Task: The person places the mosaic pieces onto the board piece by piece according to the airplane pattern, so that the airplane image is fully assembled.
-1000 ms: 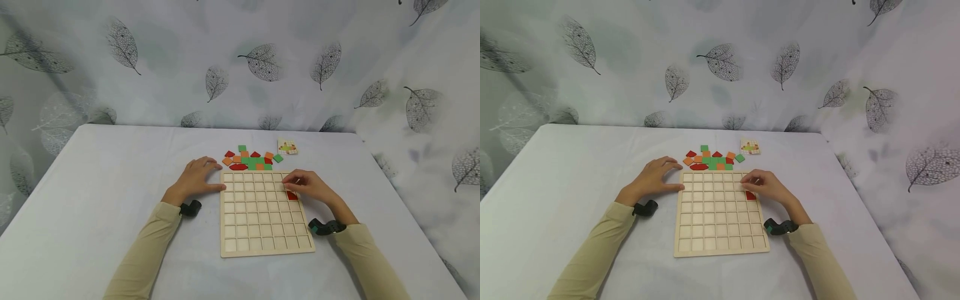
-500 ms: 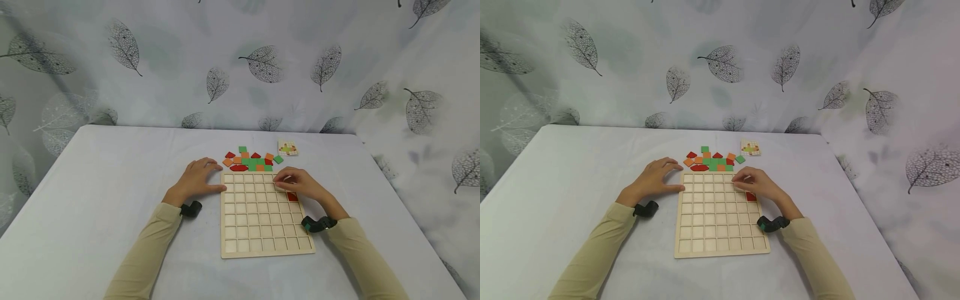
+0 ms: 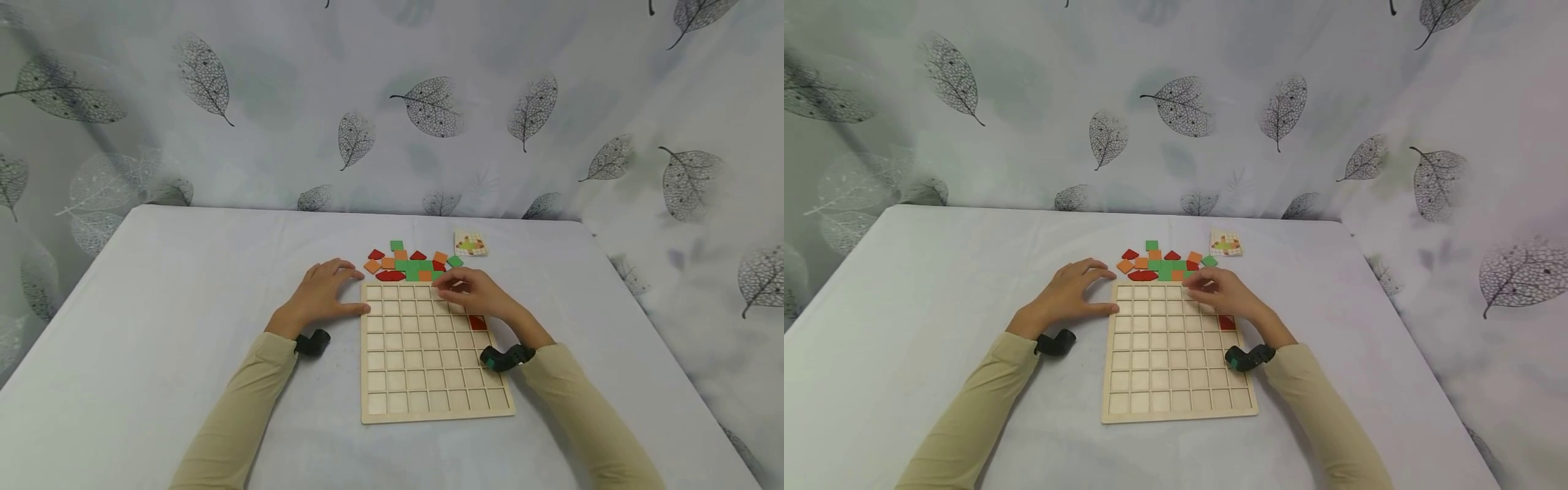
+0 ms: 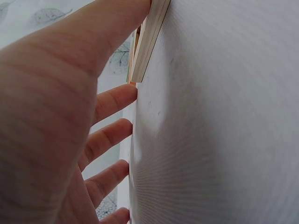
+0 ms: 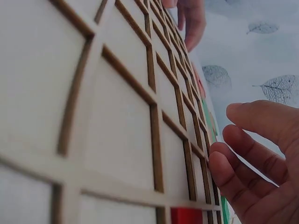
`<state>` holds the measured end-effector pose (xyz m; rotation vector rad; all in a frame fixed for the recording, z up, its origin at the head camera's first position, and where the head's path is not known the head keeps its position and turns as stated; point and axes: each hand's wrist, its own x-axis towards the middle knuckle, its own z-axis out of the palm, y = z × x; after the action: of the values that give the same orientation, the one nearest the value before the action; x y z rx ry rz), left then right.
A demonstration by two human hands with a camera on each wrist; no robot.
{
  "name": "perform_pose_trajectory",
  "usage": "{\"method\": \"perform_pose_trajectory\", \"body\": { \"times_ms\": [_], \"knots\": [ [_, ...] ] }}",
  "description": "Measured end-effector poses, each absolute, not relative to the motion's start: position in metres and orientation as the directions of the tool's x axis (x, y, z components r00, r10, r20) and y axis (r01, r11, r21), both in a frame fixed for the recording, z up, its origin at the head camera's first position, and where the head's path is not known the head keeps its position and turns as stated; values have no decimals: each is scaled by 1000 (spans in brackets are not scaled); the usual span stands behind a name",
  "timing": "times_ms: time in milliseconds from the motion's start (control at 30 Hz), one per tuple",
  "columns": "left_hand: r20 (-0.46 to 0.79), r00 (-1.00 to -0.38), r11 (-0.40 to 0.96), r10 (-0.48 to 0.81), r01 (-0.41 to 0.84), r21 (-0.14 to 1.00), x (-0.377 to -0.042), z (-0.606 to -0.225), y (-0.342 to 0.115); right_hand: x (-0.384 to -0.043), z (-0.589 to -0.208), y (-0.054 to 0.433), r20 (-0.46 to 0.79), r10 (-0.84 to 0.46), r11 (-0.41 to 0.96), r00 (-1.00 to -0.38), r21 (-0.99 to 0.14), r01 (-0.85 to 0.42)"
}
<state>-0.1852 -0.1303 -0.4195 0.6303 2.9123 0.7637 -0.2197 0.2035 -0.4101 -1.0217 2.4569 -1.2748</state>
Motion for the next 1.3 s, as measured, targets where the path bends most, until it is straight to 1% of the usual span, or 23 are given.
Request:
{"method": "perform_pose_trajectory", "body": {
  "times_ms": [133,267,467,600,833,1067,1300],
  "knots": [
    [39,-915,792,402,369,487,-184,-418,-131,-224,-409,197,104,-653,410,-750,-785,-465],
    [41,-914,787,403,369,495,-183,-417,-131,-229,-410,192,100,-645,418,-758,-784,-459],
    [35,-915,789,402,366,493,-184,-418,-130,-235,-411,188,120,-650,433,-750,-753,-495],
    [28,-916,794,401,363,488,-184,-419,-130,-238,-409,186,91,-664,463,-742,-730,-503],
    [24,-918,806,396,360,470,-186,-420,-131,-241,-407,180,47,-618,526,-784,-717,-457],
    [28,-919,806,394,360,470,-185,-419,-131,-245,-410,176,22,-583,570,-812,-701,-429],
    [38,-916,797,399,366,480,-185,-418,-131,-246,-412,176,9,-567,591,-824,-692,-415]
  ]
}}
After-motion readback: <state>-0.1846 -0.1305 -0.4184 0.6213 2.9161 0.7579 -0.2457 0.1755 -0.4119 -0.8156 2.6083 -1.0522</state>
